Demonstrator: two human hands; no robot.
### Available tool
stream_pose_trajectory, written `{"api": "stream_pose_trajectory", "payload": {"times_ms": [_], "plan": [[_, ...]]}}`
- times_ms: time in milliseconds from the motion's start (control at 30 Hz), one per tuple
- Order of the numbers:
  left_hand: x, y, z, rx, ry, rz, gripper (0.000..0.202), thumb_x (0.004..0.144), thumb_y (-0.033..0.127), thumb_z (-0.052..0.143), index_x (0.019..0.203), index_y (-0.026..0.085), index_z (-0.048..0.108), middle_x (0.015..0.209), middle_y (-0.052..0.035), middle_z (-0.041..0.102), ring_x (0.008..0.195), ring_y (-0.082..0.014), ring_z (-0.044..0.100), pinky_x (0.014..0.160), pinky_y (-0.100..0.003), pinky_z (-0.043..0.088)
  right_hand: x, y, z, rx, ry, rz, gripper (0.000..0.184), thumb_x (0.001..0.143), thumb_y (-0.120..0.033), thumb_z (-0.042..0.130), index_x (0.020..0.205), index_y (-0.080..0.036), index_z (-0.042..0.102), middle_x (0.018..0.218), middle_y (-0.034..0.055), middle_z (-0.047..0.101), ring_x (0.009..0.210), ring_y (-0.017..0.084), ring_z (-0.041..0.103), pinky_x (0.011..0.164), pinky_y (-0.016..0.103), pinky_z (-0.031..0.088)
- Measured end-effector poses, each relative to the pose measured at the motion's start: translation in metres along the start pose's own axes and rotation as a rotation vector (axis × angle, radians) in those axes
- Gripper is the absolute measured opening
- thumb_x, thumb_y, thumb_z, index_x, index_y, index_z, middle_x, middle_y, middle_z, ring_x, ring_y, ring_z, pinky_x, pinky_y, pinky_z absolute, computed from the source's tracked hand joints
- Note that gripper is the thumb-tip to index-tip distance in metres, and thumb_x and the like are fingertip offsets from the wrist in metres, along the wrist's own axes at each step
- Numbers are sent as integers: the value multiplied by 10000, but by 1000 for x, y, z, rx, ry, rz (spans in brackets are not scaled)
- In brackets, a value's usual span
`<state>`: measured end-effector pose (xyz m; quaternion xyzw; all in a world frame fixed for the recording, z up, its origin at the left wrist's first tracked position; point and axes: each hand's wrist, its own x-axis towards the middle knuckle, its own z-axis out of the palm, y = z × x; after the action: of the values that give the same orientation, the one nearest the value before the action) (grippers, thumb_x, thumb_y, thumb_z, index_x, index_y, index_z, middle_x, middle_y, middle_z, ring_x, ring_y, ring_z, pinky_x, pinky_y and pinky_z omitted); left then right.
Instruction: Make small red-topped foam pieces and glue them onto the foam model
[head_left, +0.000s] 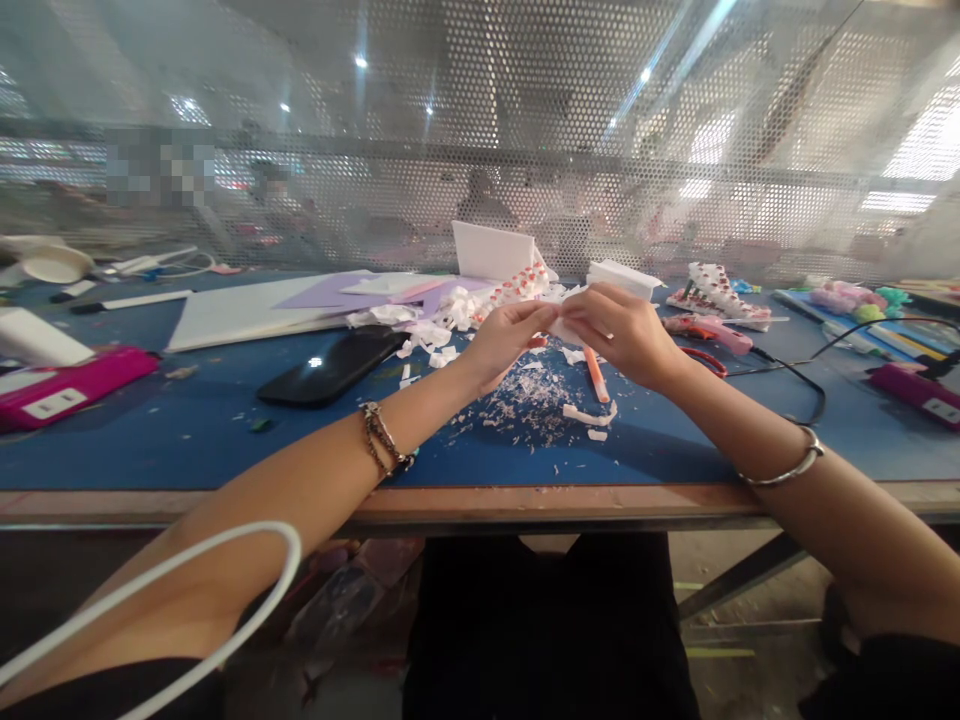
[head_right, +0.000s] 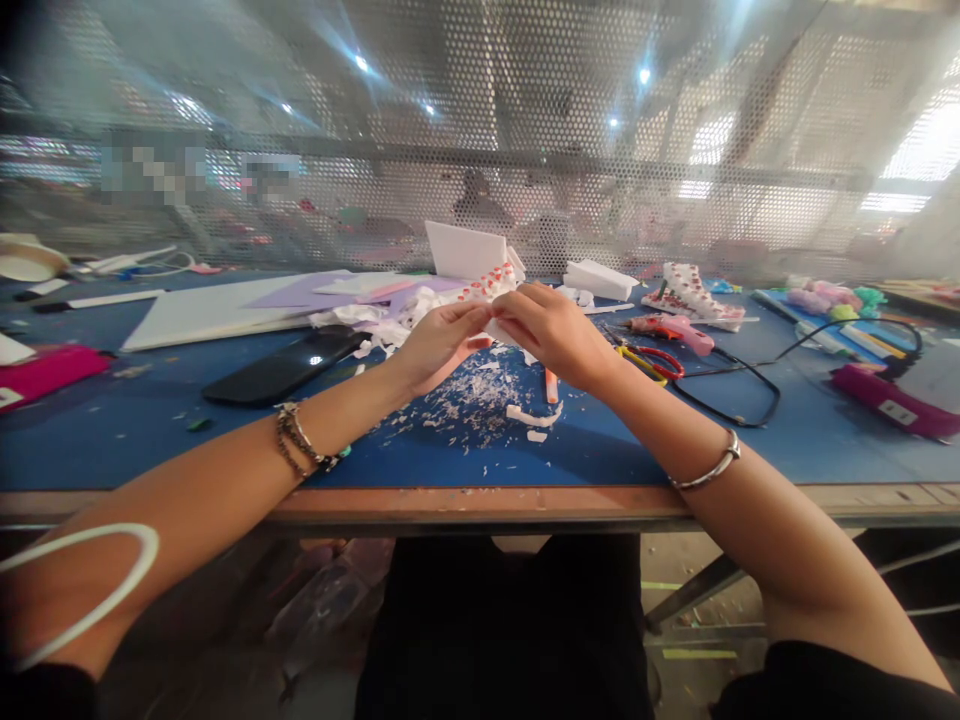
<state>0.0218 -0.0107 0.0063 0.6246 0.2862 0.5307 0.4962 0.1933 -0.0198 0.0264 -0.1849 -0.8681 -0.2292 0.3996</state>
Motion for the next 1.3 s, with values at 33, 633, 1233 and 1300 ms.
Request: {"api": "stream_pose_trajectory", "payload": {"times_ms": [33, 633, 1233, 1300], "plan": [[0, 1, 0, -4, 0, 0, 244, 644, 426, 682, 726, 196, 665, 686, 18, 567, 684, -67, 484, 634, -188, 382, 0, 0, 0, 27, 3, 5, 114, 867, -209, 442, 913, -154, 531, 799, 27, 570, 737, 102, 507, 669, 235, 428], [1, -2, 0, 60, -10, 17, 235, 655, 427, 674, 734, 206, 674, 693, 19, 542, 679, -64, 455, 641, -188, 379, -1, -1, -1, 54, -24, 121, 154, 869, -230, 415, 878, -157, 550, 811, 38, 594, 747, 118, 524, 679, 253, 408], [-6, 0, 5, 288, 82, 381, 301, 739, 448, 581, 788, 171, 688, 659, -2, 590, 619, -78, 474, 594, -198, 388, 3, -11, -2, 277, 119, 464, 185, 787, -321, 528, 699, -161, 498, 598, -43, 495, 559, 59, 422, 559, 219, 324], [-10, 5, 7, 388, 94, 450, 320, 759, 447, 555, 803, 159, 686, 676, -14, 611, 633, -88, 497, 601, -203, 393, 3, -12, -2, 288, 135, 456, 188, 788, -323, 529, 699, -161, 495, 604, -42, 503, 564, 59, 431, 560, 217, 328]]}}
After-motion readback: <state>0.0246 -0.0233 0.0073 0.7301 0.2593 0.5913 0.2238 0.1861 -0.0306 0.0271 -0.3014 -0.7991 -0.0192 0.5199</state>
